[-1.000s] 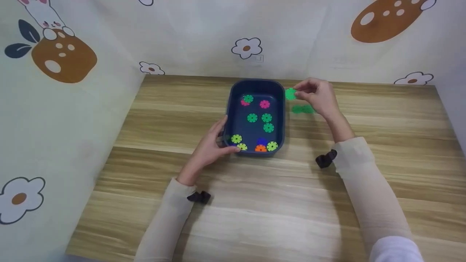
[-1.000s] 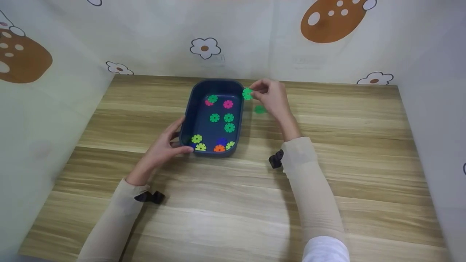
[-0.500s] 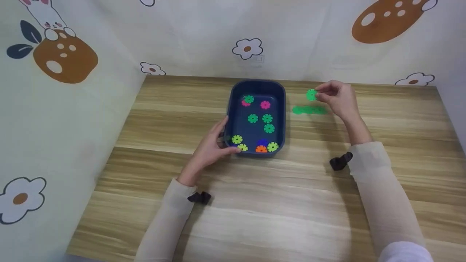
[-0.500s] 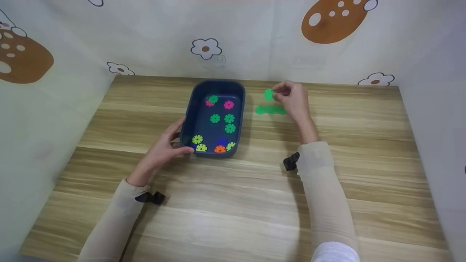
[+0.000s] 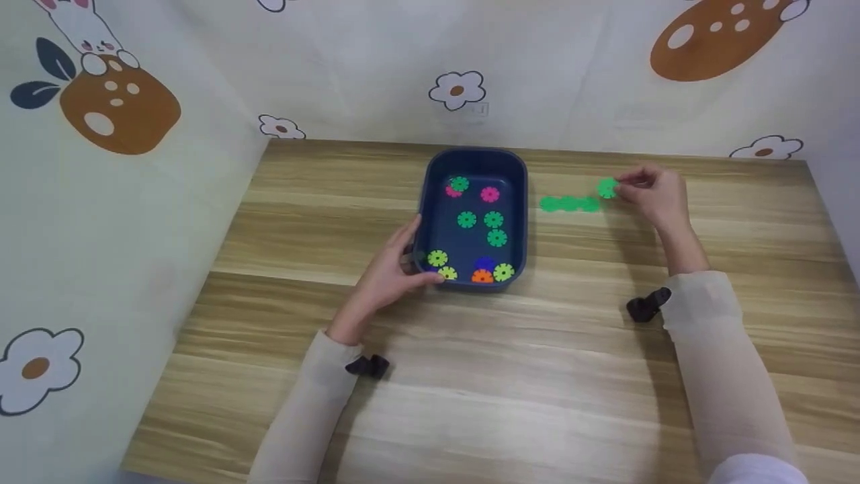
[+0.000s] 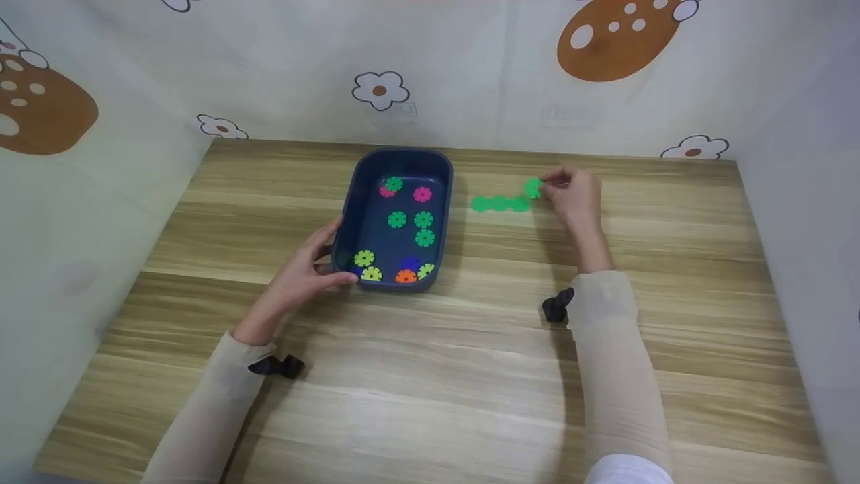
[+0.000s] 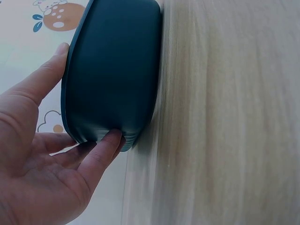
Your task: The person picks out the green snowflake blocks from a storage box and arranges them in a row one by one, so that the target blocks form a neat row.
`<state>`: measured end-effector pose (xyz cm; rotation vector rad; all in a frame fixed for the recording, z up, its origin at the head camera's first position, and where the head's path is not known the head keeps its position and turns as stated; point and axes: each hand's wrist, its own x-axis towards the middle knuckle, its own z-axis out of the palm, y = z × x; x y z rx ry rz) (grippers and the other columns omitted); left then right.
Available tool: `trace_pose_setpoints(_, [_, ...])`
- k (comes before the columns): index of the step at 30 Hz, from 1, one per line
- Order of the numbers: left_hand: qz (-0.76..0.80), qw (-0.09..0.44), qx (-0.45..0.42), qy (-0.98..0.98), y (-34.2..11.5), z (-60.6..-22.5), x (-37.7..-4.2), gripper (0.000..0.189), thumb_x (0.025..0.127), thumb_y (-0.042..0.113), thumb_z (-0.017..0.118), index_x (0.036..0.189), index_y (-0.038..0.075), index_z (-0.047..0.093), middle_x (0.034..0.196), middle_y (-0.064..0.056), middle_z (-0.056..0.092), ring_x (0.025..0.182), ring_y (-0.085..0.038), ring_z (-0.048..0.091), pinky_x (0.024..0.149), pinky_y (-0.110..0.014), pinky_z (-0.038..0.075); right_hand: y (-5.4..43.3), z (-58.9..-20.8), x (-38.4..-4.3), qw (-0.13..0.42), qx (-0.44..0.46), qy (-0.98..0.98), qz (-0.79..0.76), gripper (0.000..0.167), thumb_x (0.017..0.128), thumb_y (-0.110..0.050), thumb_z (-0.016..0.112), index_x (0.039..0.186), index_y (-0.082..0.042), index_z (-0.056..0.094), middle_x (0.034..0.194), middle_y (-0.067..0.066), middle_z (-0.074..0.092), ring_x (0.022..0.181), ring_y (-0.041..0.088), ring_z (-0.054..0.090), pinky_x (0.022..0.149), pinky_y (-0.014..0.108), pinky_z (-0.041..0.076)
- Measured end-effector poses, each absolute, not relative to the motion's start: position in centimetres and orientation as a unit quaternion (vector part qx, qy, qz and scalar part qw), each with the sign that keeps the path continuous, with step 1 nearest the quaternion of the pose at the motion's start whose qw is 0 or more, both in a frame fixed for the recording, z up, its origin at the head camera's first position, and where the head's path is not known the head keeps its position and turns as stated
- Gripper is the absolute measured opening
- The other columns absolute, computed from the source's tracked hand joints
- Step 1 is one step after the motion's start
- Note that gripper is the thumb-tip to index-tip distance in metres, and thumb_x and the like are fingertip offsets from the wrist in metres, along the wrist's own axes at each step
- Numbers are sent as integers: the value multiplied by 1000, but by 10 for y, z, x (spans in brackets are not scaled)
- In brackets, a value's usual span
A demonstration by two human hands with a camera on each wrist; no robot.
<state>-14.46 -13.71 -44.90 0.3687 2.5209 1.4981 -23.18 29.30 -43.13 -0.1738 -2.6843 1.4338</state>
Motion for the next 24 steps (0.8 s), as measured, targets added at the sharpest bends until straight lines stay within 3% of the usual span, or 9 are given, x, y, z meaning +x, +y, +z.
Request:
trace_pose_setpoints(6, [521, 96, 123, 839, -137, -450, -145, 105, 73, 29, 86, 155, 19, 22, 154, -12, 25, 127, -29, 44, 93, -33, 49, 301, -437, -229, 7, -85, -888, 451, 22, 90, -9, 68, 108, 4, 68, 102, 10, 68, 80, 2, 56, 69, 14, 46])
trace_pose_setpoints(13, [514, 98, 119, 844, -136, -450, -144, 105, 73, 31, 86, 155, 20, 22, 156, -13, 22, 128, -29, 43, 89, -32, 51, 303, -441, -229, -24, -96, -890, 444, 21, 90, -8, 68, 107, 4, 68, 95, 5, 69, 79, 3, 58, 69, 14, 47])
trace_pose_setpoints(19, [499, 97, 115, 854, -137, -450, -144, 104, 73, 35, 85, 155, 22, 23, 156, -14, 22, 130, -29, 41, 87, -32, 52, 299, -444, -230, -36, -93, -903, 418, 21, 91, -8, 66, 108, 4, 67, 103, 14, 66, 85, 10, 56, 72, 17, 44])
trace_pose_setpoints(24, [493, 94, 119, 857, -137, -449, -145, 104, 73, 37, 85, 155, 21, 23, 155, -13, 23, 131, -29, 40, 93, -34, 49, 296, -442, -230, -44, -94, -908, 406, 21, 92, -9, 64, 109, 5, 67, 107, 18, 64, 92, 18, 55, 75, 21, 43])
